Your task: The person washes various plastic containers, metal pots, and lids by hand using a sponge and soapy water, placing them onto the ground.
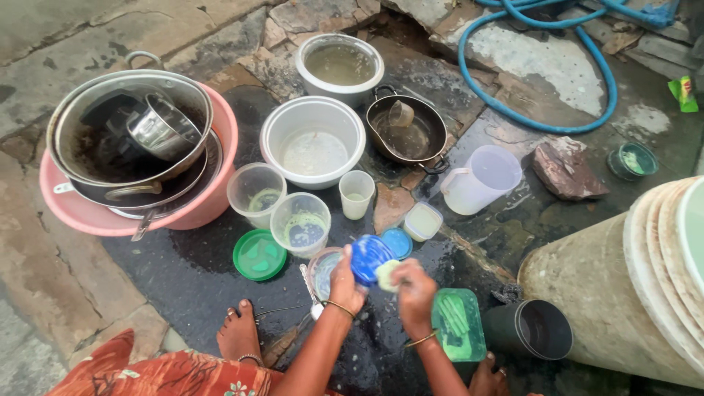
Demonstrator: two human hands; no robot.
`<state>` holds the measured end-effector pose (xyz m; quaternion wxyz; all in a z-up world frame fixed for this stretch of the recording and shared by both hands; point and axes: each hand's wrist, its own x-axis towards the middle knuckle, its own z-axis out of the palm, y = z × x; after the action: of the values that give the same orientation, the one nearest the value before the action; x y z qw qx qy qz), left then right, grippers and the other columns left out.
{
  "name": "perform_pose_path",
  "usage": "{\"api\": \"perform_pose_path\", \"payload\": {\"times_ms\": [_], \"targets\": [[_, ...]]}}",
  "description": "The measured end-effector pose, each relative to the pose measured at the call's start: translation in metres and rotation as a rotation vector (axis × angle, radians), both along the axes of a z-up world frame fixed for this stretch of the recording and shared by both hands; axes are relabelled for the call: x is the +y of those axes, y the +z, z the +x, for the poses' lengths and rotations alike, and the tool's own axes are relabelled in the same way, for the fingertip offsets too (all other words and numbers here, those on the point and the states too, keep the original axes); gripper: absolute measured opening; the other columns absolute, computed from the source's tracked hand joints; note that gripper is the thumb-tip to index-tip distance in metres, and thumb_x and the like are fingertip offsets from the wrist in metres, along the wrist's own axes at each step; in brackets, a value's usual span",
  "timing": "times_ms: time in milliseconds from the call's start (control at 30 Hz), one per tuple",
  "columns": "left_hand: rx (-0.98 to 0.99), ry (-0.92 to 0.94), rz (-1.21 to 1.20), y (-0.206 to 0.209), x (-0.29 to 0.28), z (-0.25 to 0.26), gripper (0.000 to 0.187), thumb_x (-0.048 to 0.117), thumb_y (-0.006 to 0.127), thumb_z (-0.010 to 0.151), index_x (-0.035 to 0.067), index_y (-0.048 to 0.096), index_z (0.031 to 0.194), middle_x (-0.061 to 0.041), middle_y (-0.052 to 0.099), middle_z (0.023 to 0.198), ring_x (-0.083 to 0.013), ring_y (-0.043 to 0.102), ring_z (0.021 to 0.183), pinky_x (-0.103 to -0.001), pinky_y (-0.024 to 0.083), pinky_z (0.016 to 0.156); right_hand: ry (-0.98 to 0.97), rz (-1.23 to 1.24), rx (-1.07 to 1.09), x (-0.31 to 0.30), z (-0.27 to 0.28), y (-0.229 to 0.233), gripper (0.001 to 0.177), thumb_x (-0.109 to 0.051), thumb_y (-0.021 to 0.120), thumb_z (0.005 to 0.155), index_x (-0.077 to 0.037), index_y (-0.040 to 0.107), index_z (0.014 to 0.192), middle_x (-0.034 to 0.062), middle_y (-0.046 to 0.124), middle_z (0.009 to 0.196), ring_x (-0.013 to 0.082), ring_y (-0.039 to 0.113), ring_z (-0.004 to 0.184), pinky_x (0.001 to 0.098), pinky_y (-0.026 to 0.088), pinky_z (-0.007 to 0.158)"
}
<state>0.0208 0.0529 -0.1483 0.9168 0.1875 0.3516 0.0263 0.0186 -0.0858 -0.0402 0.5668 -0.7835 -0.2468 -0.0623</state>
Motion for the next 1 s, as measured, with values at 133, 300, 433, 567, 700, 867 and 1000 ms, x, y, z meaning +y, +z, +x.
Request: {"api": "perform_pose_path", "payload": {"times_ms": [133,300,433,567,700,867,1000], "targets": [[0.018,0.150,-0.150,-0.016,-0.004,0.004,0.025,0.027,0.060,0.101,0.004,0.062,0.111,-0.009,0.072,0.101,-0.0213,0.073,0.087,-0.040,0.062,0.080,-0.081,0.009,-0.200,0.008,-0.018,0.021,0.027,0.011,0.051,0.070,-0.005,0.063,0.088,0.0151,0.063,0.092,0.0296,0.061,0.091,0.0402,0.051,0.083],[-0.161,-0.242,-0.305,0.007,-0.021,-0.004,0.024,0.009,0.063,0.092,0.003,0.062,0.115,-0.012,0.074,0.103,-0.0242,0.075,0.091,-0.040,0.063,0.090,-0.356,-0.116,-0.089,-0.009,0.006,0.001,0.017,0.007,0.053,0.091,-0.003,0.061,0.101,0.0140,0.059,0.107,0.0286,0.057,0.104,0.0424,0.045,0.096],[-0.135,-0.315,0.031,0.012,-0.031,-0.011,0.026,0.005,0.068,0.092,0.005,0.060,0.117,-0.008,0.073,0.101,-0.0226,0.073,0.088,-0.043,0.061,0.085,-0.589,-0.087,0.101,-0.093,0.053,-0.073,0.030,0.012,0.053,0.083,-0.002,0.066,0.107,0.0147,0.065,0.109,0.0306,0.063,0.104,0.0401,0.049,0.095],[-0.067,-0.547,1.427,0.005,-0.006,-0.035,0.034,0.028,0.076,0.098,0.006,0.057,0.115,-0.018,0.070,0.098,-0.0406,0.067,0.092,-0.052,0.055,0.078,-0.738,0.410,0.523,-0.169,0.069,-0.145,0.025,0.005,0.062,0.087,-0.004,0.067,0.109,0.0138,0.071,0.100,0.0269,0.069,0.087,0.0407,0.055,0.080],[-0.137,-0.748,2.096,-0.002,0.018,-0.050,0.048,0.041,0.076,0.086,0.016,0.056,0.122,-0.012,0.066,0.126,-0.0382,0.058,0.124,-0.058,0.041,0.103,-0.807,-0.466,0.286,-0.212,0.036,-0.170,0.014,-0.002,0.066,0.088,-0.006,0.076,0.096,0.0186,0.075,0.094,0.0333,0.072,0.085,0.0443,0.057,0.083],[-0.022,-1.115,2.240,-0.019,0.031,-0.072,0.073,0.038,0.077,0.078,0.025,0.048,0.143,-0.014,0.045,0.153,-0.0363,0.035,0.146,-0.061,0.023,0.112,-0.436,-0.853,0.456,-0.186,0.001,-0.188,0.042,-0.005,0.074,0.072,-0.009,0.075,0.114,0.0246,0.070,0.106,0.0406,0.069,0.101,0.0459,0.056,0.091],[-0.276,-0.941,2.198,-0.038,0.041,-0.088,0.085,0.033,0.078,0.076,0.012,0.046,0.151,-0.025,0.038,0.159,-0.0460,0.029,0.146,-0.060,0.025,0.113,-0.325,-0.898,0.282,-0.167,-0.008,-0.192,0.048,0.006,0.060,0.081,-0.012,0.074,0.123,0.0204,0.072,0.116,0.0383,0.066,0.113,0.0445,0.052,0.101]]}}
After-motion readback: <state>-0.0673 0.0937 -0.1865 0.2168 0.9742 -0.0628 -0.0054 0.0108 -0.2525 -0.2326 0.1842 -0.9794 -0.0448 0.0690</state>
